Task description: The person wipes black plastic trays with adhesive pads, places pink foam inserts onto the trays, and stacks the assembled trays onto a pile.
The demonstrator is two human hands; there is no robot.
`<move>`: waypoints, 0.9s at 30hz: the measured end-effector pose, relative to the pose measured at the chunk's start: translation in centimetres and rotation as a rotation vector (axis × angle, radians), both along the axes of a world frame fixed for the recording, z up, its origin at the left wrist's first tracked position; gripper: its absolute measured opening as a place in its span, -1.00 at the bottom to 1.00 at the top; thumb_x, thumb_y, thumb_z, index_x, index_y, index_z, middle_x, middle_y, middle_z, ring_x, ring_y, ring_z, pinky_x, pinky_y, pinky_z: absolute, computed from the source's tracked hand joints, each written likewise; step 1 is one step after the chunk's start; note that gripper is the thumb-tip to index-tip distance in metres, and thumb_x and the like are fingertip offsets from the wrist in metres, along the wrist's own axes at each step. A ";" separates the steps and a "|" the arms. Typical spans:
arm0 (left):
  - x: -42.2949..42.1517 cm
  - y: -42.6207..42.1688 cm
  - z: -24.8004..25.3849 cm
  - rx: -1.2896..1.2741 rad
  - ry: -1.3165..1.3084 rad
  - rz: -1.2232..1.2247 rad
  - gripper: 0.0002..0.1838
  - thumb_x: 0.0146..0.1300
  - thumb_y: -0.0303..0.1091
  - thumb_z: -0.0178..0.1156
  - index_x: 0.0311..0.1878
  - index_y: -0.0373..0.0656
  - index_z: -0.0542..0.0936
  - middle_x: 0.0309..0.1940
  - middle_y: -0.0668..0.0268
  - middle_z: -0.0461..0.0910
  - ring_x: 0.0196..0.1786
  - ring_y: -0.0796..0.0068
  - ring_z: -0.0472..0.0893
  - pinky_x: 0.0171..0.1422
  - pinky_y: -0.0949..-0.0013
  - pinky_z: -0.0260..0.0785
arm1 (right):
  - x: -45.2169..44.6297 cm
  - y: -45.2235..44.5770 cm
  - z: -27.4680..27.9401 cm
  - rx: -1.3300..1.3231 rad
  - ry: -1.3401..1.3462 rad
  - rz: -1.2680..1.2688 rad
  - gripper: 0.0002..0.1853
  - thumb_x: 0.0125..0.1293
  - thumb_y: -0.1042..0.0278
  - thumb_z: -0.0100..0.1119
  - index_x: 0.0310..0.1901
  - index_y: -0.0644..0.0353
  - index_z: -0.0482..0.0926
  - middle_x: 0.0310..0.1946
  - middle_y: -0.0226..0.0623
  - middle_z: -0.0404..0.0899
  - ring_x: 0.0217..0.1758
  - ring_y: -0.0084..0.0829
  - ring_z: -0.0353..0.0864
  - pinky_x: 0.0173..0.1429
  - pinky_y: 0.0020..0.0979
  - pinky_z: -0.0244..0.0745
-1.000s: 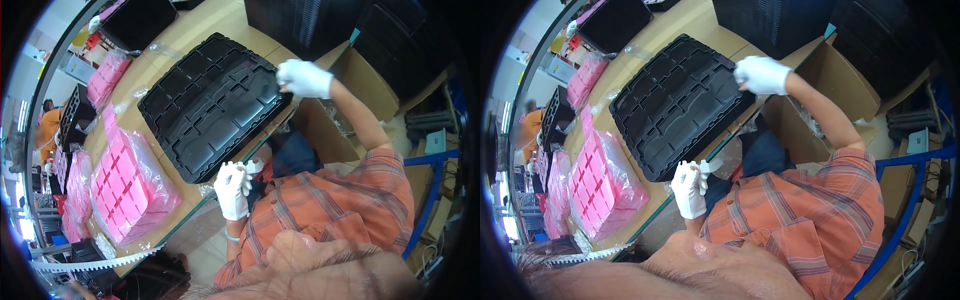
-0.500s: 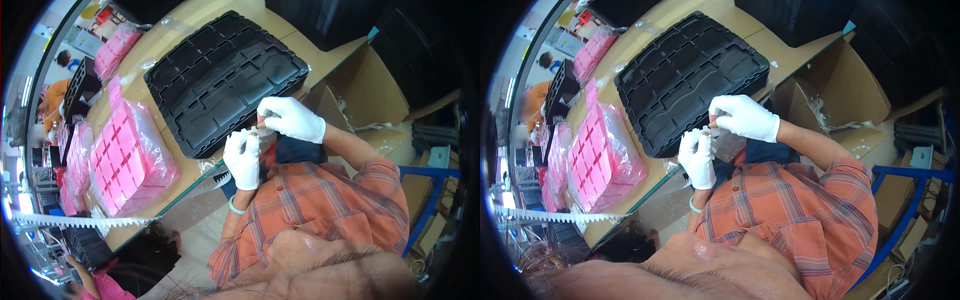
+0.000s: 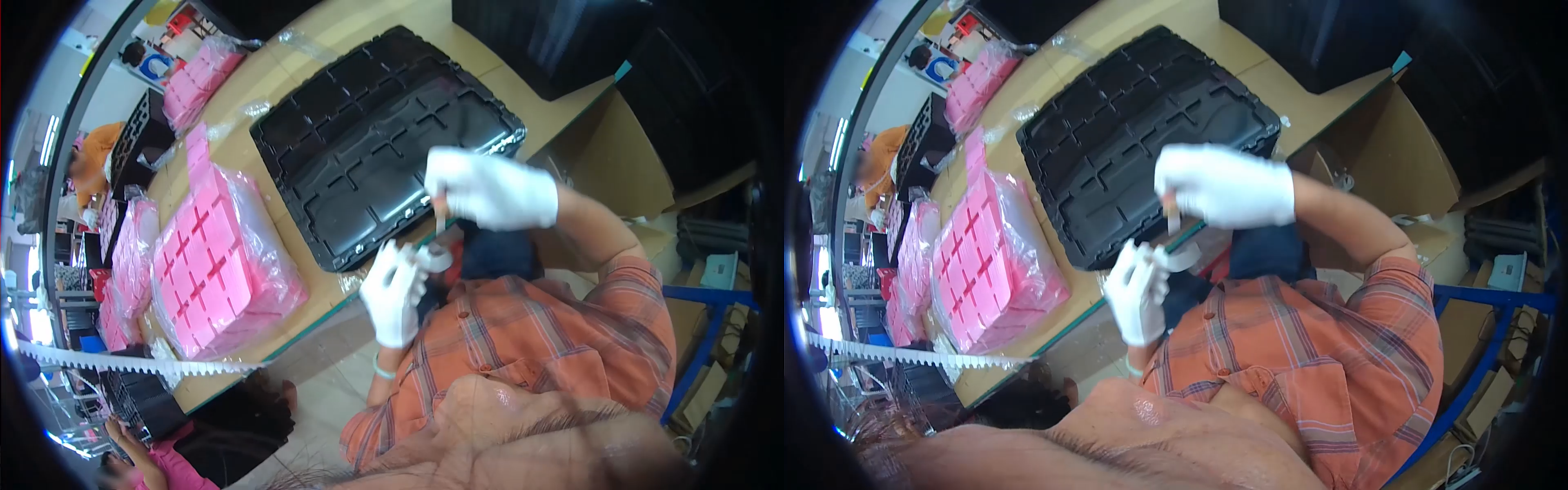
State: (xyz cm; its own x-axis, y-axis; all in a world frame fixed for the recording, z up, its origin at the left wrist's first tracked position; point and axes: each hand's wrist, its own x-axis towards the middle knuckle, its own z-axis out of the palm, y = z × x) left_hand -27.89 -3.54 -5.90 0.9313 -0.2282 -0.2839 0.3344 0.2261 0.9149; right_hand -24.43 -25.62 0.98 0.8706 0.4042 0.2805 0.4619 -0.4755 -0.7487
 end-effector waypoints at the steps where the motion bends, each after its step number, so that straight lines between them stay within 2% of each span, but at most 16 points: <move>1: -0.4 0.6 1.4 0.110 -0.044 0.094 -0.78 0.26 -0.37 0.20 -0.10 -0.30 0.55 -0.50 0.36 0.57 -0.60 0.74 0.43 -0.54 0.69 0.19 | 2.7 -1.8 -0.5 -0.006 -0.016 -0.047 -0.92 0.25 0.53 0.11 -0.31 0.22 0.40 -0.41 -0.28 0.44 -0.32 -0.32 0.55 -0.16 -0.36 0.44; 2: -0.5 1.8 1.4 0.155 -0.215 0.131 -0.78 0.24 -0.37 0.22 -0.14 -0.31 0.55 -0.49 0.34 0.57 -0.59 0.72 0.44 -0.54 0.68 0.19 | 5.8 -3.3 0.1 -0.074 -0.103 -0.110 -0.94 0.27 0.53 0.09 -0.31 0.21 0.41 -0.42 -0.29 0.52 -0.34 -0.36 0.56 -0.18 -0.39 0.43; 3: -0.6 2.3 1.7 0.131 -0.268 0.218 -0.81 0.24 -0.36 0.21 -0.19 -0.30 0.55 -0.51 0.35 0.55 -0.59 0.72 0.44 -0.54 0.67 0.19 | 8.4 -4.4 1.5 -0.107 0.194 -0.271 -0.97 0.28 0.51 0.04 -0.32 0.21 0.42 -0.41 -0.28 0.59 -0.34 -0.39 0.57 -0.18 -0.41 0.43; 5: -0.3 3.3 1.6 0.164 -0.315 0.313 -0.82 0.25 -0.36 0.20 -0.22 -0.29 0.54 -0.52 0.37 0.54 -0.59 0.71 0.44 -0.54 0.67 0.19 | 14.9 -7.6 -0.3 -0.263 -0.114 -0.361 -0.93 0.23 0.48 -0.01 -0.31 0.26 0.45 -0.37 -0.14 0.61 -0.26 -0.17 0.59 -0.11 -0.31 0.46; 6: 0.1 3.7 1.0 0.185 -0.312 0.368 -0.82 0.26 -0.36 0.20 -0.21 -0.29 0.53 -0.52 0.36 0.53 -0.58 0.71 0.45 -0.54 0.67 0.19 | 17.9 -8.7 -0.8 -0.388 -0.134 -0.432 -0.85 0.23 0.37 0.09 -0.29 0.25 0.57 -0.30 -0.08 0.65 -0.16 -0.07 0.62 -0.04 -0.24 0.46; 7: 0.3 3.5 1.3 0.190 -0.287 0.410 -0.85 0.26 -0.39 0.19 -0.21 -0.29 0.52 -0.52 0.35 0.54 -0.57 0.70 0.46 -0.55 0.67 0.19 | 20.3 -9.4 -1.5 -0.403 -0.141 -0.469 -0.85 0.22 0.35 0.13 -0.34 0.26 0.59 -0.32 -0.04 0.64 -0.20 -0.03 0.63 -0.07 -0.20 0.49; 11: 1.2 3.8 1.2 0.155 -0.240 0.418 -0.88 0.25 -0.43 0.19 -0.21 -0.26 0.52 -0.51 0.35 0.55 -0.56 0.72 0.47 -0.55 0.66 0.20 | 25.9 -9.9 -4.3 -0.662 -0.117 -0.596 -0.82 0.21 0.30 0.18 -0.32 0.23 0.66 -0.28 -0.01 0.65 -0.19 0.01 0.66 -0.09 -0.10 0.54; 14: 1.5 3.7 1.5 0.168 -0.199 0.431 -0.88 0.26 -0.43 0.19 -0.21 -0.26 0.51 -0.52 0.36 0.54 -0.56 0.72 0.48 -0.54 0.67 0.21 | 26.4 -9.7 -5.6 -0.673 -0.113 -0.656 -0.86 0.20 0.38 0.12 -0.33 0.24 0.63 -0.34 -0.02 0.64 -0.20 -0.03 0.64 -0.12 -0.16 0.51; 15: 1.6 3.7 1.5 0.177 -0.196 0.436 -0.88 0.26 -0.44 0.19 -0.21 -0.27 0.51 -0.51 0.36 0.54 -0.55 0.71 0.48 -0.54 0.68 0.22 | 26.0 -9.8 -5.1 -0.604 -0.092 -0.645 -0.86 0.19 0.37 0.13 -0.36 0.24 0.63 -0.33 -0.02 0.64 -0.21 -0.01 0.64 -0.13 -0.15 0.51; 18: 1.6 4.2 1.4 0.193 -0.184 0.448 -0.88 0.26 -0.46 0.19 -0.19 -0.28 0.51 -0.49 0.36 0.55 -0.55 0.71 0.49 -0.53 0.68 0.23 | 26.4 -10.6 -4.9 -0.619 -0.043 -0.626 -0.82 0.19 0.30 0.16 -0.29 0.19 0.68 -0.30 -0.01 0.65 -0.18 0.01 0.66 -0.07 -0.10 0.54; 23: 0.7 5.4 1.9 0.236 -0.142 0.512 -0.87 0.26 -0.49 0.18 -0.15 -0.30 0.55 -0.44 0.35 0.56 -0.54 0.71 0.49 -0.52 0.69 0.24 | 25.6 -9.7 -4.8 -0.748 -0.139 -0.620 -0.82 0.18 0.33 0.16 -0.31 0.24 0.66 -0.33 -0.01 0.65 -0.21 0.02 0.65 -0.09 -0.12 0.54; 26: -0.5 7.6 1.3 0.308 -0.205 0.485 -0.85 0.26 -0.47 0.19 -0.14 -0.32 0.57 -0.46 0.36 0.55 -0.54 0.71 0.48 -0.52 0.68 0.24 | 24.5 -9.3 -4.6 -0.745 -0.094 -0.557 -0.81 0.19 0.32 0.17 -0.28 0.25 0.65 -0.28 0.01 0.64 -0.17 0.02 0.64 -0.05 -0.13 0.52; 27: -0.7 8.1 1.7 0.337 -0.160 0.475 -0.86 0.26 -0.44 0.19 -0.18 -0.32 0.59 -0.52 0.38 0.55 -0.54 0.72 0.48 -0.52 0.67 0.23 | 24.1 -9.3 -4.4 -0.721 -0.055 -0.539 -0.81 0.19 0.32 0.17 -0.26 0.24 0.65 -0.26 0.01 0.64 -0.15 0.02 0.64 -0.03 -0.13 0.51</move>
State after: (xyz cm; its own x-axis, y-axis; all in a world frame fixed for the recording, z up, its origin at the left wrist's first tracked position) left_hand -28.63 4.52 -4.19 0.9466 0.3009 -0.1161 0.1200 0.0055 0.9928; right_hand -0.35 -34.95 -3.40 0.9858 0.0389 0.1636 0.0668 -0.9835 -0.1684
